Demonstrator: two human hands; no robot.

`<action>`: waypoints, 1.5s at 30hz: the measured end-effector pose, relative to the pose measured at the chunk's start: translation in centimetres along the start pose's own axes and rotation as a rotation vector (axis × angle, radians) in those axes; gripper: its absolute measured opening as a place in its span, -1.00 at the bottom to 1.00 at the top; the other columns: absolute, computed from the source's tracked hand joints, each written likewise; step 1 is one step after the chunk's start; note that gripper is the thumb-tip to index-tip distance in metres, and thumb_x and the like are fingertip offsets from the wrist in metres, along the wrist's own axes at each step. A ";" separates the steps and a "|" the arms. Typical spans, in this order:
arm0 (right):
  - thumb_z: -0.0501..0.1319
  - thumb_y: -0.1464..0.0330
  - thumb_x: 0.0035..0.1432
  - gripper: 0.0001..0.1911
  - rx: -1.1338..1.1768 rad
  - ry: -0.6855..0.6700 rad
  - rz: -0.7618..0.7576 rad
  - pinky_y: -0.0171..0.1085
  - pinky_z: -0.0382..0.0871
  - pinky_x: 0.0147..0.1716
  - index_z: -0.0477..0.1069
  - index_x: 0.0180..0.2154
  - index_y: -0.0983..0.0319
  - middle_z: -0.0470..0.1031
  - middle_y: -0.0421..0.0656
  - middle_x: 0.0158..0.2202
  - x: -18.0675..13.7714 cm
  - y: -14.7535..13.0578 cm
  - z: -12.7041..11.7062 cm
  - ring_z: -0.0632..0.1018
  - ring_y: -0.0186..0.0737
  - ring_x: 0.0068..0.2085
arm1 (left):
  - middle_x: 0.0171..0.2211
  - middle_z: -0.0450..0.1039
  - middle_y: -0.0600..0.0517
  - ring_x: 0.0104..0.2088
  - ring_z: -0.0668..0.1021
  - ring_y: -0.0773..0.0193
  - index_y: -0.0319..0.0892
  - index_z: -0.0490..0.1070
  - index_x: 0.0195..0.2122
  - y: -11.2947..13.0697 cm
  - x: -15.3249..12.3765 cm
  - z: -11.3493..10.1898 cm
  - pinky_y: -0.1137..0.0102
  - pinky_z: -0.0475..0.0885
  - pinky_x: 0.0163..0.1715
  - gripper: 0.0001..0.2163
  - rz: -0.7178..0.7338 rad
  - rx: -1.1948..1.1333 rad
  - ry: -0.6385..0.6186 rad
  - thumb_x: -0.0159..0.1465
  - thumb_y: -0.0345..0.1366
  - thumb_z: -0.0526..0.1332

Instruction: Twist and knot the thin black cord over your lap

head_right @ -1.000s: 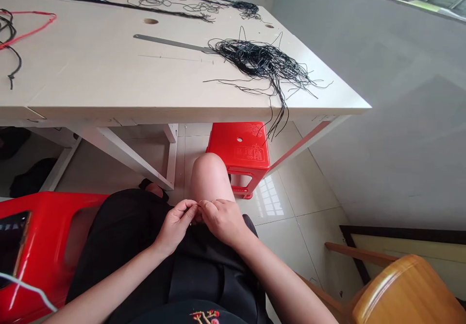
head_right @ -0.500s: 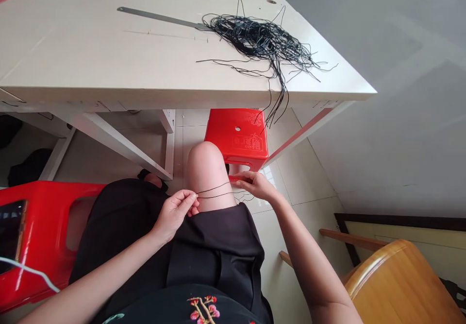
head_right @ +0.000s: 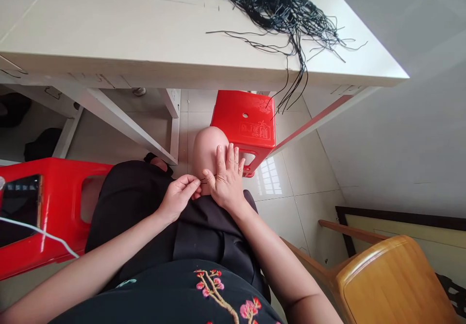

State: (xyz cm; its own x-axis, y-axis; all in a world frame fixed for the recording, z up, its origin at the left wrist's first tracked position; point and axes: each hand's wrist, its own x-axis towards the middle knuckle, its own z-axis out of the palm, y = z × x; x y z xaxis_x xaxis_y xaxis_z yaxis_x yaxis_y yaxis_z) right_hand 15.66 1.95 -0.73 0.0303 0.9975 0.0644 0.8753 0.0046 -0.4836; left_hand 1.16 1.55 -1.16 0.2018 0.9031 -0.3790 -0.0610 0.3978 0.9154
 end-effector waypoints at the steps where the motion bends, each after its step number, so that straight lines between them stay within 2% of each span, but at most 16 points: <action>1: -0.13 0.02 0.23 -0.26 -0.009 0.000 0.003 0.23 -0.23 0.18 -0.31 0.30 0.20 -0.34 0.02 0.34 0.4 0.0 -0.1 -0.27 0.05 0.32 | -0.60 0.40 0.12 -0.60 0.43 0.42 -0.21 0.37 -0.47 0.1 0.1 0.0 0.50 0.35 -0.55 -0.81 0.007 -0.004 0.010 0.09 -0.17 0.24; 8: -0.12 0.04 0.22 -0.29 -0.026 -0.014 0.024 0.28 -0.21 0.15 -0.28 0.29 0.15 -0.35 0.00 0.34 3.0 -0.5 -0.7 -0.25 0.09 0.31 | -0.59 0.40 0.11 -0.60 0.44 0.42 -0.22 0.38 -0.47 1.2 1.4 0.2 0.50 0.34 -0.58 -0.79 0.043 -0.045 0.037 0.07 -0.16 0.25; 12: -0.12 0.04 0.23 -0.33 0.026 0.010 0.005 0.36 -0.21 0.10 -0.26 0.29 0.07 -0.32 -0.03 0.34 3.6 -0.4 -0.6 -0.23 0.14 0.31 | -0.58 0.40 0.12 -0.60 0.43 0.43 -0.22 0.37 -0.46 1.5 1.9 0.2 0.51 0.33 -0.58 -0.78 0.011 -0.099 0.040 0.06 -0.15 0.26; 18: -0.10 0.06 0.23 -0.36 0.023 0.031 0.000 0.39 -0.21 0.08 -0.20 0.28 0.05 -0.29 -0.04 0.34 4.1 -0.6 -0.5 -0.19 0.18 0.30 | -0.58 0.40 0.12 -0.60 0.44 0.43 -0.22 0.37 -0.47 1.5 2.0 0.0 0.51 0.34 -0.58 -0.78 0.000 -0.110 0.044 0.05 -0.15 0.26; 25: -0.01 0.02 0.17 -0.27 0.011 0.069 -0.013 0.32 -0.10 0.09 -0.17 0.28 0.11 -0.24 0.04 0.33 2.5 -0.9 -0.1 -0.13 0.21 0.30 | -0.60 0.40 0.13 -0.61 0.46 0.41 -0.21 0.33 -0.47 0.7 1.4 -0.1 0.53 0.30 -0.63 -0.80 -0.030 -0.098 0.021 0.09 -0.17 0.23; 31: 0.09 0.03 0.11 -0.17 -0.048 0.139 -0.094 0.24 -0.07 0.13 -0.14 0.26 0.30 -0.21 0.18 0.30 -0.2 -0.5 -0.1 -0.13 0.17 0.30 | -0.61 0.39 0.13 -0.63 0.45 0.40 -0.20 0.34 -0.45 0.1 0.2 -0.2 0.52 0.31 -0.65 -0.80 -0.069 -0.055 -0.044 0.10 -0.16 0.21; 34: 0.10 0.10 0.13 -0.32 -0.085 0.176 -0.168 0.23 -0.08 0.14 0.04 0.20 0.27 -0.14 0.13 0.30 -1.2 -0.3 -0.4 -0.12 0.15 0.30 | -0.61 0.40 0.13 -0.63 0.45 0.39 -0.19 0.34 -0.43 -0.1 -0.1 -0.1 0.51 0.32 -0.65 -0.82 -0.057 -0.017 -0.080 0.11 -0.17 0.21; 38: 0.07 0.26 0.19 -0.64 -0.091 0.160 -0.305 0.14 0.01 0.16 0.34 0.00 0.24 0.10 0.06 0.22 -2.0 -0.2 -1.0 0.00 0.07 0.27 | -0.59 0.40 0.13 -0.62 0.46 0.38 -0.17 0.34 -0.41 -0.3 -0.1 0.0 0.50 0.34 -0.64 -0.81 -0.014 0.012 -0.109 0.13 -0.14 0.19; 42: 0.06 0.36 0.20 -0.77 -0.022 0.166 -0.333 0.07 0.15 0.11 0.43 -0.17 0.21 0.19 0.01 0.17 -2.9 0.1 -1.3 0.11 0.01 0.22 | -0.57 0.40 0.12 -0.60 0.47 0.36 -0.16 0.35 -0.40 -0.3 -0.1 0.2 0.49 0.36 -0.63 -0.79 0.022 0.055 -0.138 0.14 -0.11 0.19; 45: 0.06 0.39 0.19 -0.79 0.055 0.225 -0.266 0.02 0.24 0.05 0.40 -0.16 0.22 0.27 0.00 0.10 -3.8 0.4 -1.4 0.25 -0.04 0.13 | -0.58 0.37 0.13 -0.61 0.44 0.38 -0.16 0.35 -0.43 0.0 -0.4 0.4 0.49 0.36 -0.62 -0.79 0.036 0.107 -0.188 0.14 -0.12 0.19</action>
State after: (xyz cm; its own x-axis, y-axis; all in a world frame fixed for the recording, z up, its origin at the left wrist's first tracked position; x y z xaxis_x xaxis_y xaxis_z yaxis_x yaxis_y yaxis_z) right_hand 16.55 -1.92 0.06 -0.0848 0.9201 0.3824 0.8399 0.2725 -0.4694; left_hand 1.46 1.13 -0.97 0.3806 0.8664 -0.3232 0.0310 0.3374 0.9409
